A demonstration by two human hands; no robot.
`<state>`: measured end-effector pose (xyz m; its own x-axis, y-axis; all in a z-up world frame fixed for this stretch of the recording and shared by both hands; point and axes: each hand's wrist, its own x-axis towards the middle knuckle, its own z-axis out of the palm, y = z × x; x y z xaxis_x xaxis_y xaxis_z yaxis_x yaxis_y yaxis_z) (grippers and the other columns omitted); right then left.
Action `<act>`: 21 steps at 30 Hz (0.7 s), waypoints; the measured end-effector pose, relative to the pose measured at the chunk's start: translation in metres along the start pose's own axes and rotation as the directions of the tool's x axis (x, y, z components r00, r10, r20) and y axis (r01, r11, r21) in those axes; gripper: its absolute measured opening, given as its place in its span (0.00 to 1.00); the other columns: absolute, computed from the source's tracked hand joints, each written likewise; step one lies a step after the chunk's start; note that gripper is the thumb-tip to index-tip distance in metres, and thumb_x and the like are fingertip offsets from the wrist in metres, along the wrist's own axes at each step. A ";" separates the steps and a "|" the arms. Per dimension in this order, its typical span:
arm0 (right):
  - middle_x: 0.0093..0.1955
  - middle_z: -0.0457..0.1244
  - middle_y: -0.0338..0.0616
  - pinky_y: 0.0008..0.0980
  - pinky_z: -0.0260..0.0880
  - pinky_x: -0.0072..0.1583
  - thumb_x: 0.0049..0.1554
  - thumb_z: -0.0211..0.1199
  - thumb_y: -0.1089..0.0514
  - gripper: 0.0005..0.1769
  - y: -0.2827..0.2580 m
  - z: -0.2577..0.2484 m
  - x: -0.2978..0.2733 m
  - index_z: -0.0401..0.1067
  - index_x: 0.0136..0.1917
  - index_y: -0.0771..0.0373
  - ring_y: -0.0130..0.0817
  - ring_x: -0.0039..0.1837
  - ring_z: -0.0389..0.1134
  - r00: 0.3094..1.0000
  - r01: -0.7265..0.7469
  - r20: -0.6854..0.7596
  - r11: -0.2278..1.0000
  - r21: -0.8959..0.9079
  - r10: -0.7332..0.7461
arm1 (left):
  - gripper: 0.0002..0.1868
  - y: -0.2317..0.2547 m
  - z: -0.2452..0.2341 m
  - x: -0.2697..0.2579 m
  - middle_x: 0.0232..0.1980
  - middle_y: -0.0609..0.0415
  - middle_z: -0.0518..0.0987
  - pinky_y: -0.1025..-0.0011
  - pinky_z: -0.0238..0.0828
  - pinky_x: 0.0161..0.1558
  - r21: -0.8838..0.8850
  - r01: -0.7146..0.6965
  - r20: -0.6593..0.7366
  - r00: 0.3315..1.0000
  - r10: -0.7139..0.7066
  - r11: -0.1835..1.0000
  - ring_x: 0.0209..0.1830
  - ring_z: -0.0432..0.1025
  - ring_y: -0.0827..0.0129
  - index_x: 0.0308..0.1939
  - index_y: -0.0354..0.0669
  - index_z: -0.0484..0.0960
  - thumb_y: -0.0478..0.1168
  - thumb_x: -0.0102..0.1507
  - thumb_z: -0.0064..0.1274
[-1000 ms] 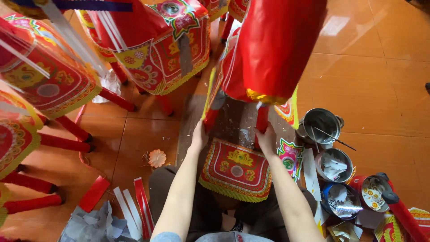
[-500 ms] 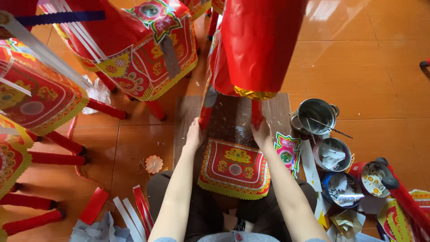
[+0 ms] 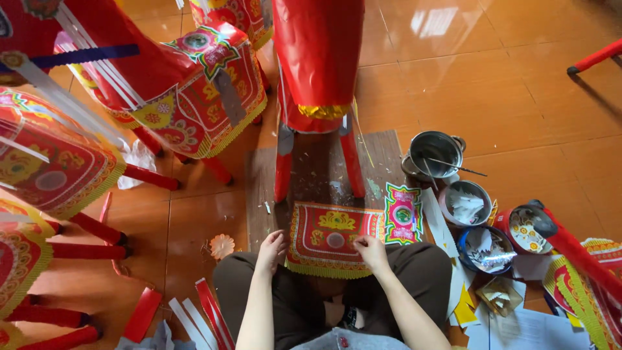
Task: Decorating red paper horse models by applying glue with a brush and sticking on decorative paper patterns.
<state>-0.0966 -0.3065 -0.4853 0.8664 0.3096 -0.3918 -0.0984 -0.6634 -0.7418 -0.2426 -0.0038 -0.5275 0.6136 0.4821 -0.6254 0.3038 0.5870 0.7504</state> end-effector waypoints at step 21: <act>0.44 0.69 0.58 0.24 0.72 0.35 0.57 0.55 0.69 0.10 -0.023 -0.095 -0.065 0.73 0.52 0.71 0.37 0.41 0.72 0.972 0.139 -0.233 0.870 0.472 -0.029 | 0.18 0.016 0.020 -0.029 0.41 0.41 0.81 0.66 0.76 0.37 0.257 -0.213 0.031 0.977 0.212 0.943 0.36 0.76 0.61 0.55 0.36 0.77 0.37 0.62 0.54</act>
<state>-0.1046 -0.3763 -0.3914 0.9590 0.1617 -0.2327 -0.1965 -0.2126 -0.9572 -0.2408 -0.0213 -0.4932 0.6867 0.5750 -0.4449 0.3432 0.2831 0.8956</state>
